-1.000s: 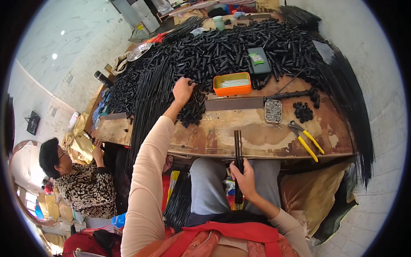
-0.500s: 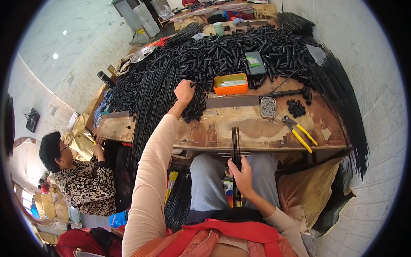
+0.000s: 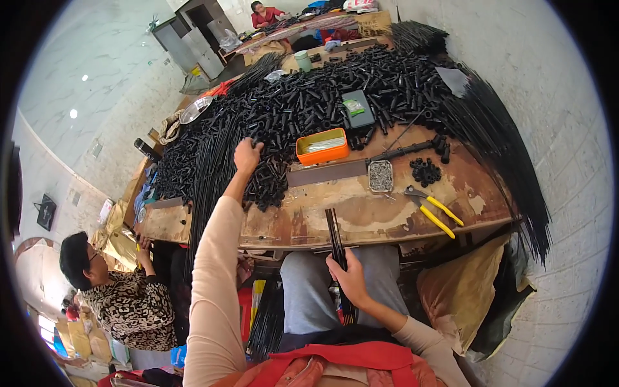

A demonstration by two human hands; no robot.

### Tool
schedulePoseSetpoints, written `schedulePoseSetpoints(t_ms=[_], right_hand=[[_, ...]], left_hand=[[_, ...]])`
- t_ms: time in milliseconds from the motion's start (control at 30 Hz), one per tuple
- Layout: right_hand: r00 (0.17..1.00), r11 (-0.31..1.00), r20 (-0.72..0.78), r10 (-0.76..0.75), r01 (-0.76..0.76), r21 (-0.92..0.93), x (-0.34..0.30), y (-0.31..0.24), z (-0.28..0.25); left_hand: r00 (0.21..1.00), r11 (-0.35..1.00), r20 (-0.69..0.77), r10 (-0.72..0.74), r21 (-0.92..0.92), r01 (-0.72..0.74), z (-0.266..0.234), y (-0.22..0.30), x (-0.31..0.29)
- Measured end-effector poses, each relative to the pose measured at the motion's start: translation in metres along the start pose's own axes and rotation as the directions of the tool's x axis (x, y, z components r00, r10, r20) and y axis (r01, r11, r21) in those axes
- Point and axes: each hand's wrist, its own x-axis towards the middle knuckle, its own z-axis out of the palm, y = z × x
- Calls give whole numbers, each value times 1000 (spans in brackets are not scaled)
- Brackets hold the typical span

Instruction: Assembling and organizing bundles of black electrical wires using pliers and an assembly jig on a workbench.

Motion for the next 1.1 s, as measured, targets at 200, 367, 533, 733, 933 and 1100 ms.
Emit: schedulePoseSetpoints(t_ms=[200, 367, 533, 733, 933, 1100], right_hand=[[989, 991, 139, -52, 35, 126, -14, 2, -4], [946, 869, 311, 94, -230, 438, -26, 12, 5], [963, 999, 267, 29, -38, 27, -34, 51, -24], [986, 991, 123, 115, -121, 50, -95, -11, 16], [984, 991, 146, 103, -114, 71, -115, -5, 23], [985, 995, 135, 103, -104, -2, -121, -7, 28]], left_hand=[[713, 283, 636, 296, -771, 571, -100, 111, -115], [446, 1, 749, 490, -512, 859, -109, 118, -188], [260, 193, 503, 824, -680, 707, -239, 178, -246], [897, -100, 211, 389, -958, 269, -260, 134, -229], [829, -180, 556, -57, -822, 539, -162, 83, -314], [801, -287, 547, -243, -830, 479, -144, 90, -350]])
